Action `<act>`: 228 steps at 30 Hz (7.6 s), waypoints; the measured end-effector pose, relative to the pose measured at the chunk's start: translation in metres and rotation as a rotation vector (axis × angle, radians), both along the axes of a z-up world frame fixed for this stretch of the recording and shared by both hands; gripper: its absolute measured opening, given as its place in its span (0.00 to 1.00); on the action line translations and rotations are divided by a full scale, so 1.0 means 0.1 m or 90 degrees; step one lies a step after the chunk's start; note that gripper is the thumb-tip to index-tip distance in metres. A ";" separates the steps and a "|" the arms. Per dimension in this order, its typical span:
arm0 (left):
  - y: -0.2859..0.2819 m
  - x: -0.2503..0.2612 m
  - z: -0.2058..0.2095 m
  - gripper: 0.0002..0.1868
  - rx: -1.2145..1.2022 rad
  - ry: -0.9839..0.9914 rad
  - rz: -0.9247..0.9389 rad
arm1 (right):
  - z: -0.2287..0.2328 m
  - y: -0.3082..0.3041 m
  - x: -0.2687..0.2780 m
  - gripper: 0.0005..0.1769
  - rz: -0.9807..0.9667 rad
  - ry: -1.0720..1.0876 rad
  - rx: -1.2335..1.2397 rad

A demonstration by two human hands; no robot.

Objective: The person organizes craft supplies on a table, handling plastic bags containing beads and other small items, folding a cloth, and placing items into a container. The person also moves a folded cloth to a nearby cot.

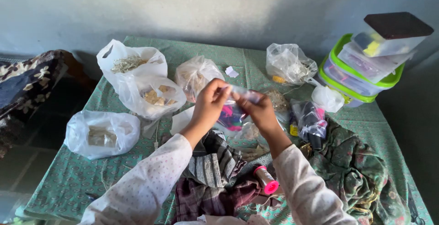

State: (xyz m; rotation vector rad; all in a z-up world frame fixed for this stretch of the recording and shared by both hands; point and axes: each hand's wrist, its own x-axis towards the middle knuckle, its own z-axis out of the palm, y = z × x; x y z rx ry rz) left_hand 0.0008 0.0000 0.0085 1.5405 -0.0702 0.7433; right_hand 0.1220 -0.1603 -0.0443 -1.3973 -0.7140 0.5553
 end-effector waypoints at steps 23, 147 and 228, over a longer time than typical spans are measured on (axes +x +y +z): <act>0.27 -0.35 -0.21 0.15 -0.123 0.218 -0.056 | 0.37 0.17 -0.28 0.12 0.065 -0.018 0.032; 0.30 -1.45 -0.49 0.51 0.324 0.128 0.111 | 0.42 0.05 -0.77 0.17 0.029 -0.315 -0.340; 0.79 -0.36 0.39 0.14 0.591 0.179 0.213 | 1.33 -0.08 0.43 0.18 -0.161 -0.722 -0.283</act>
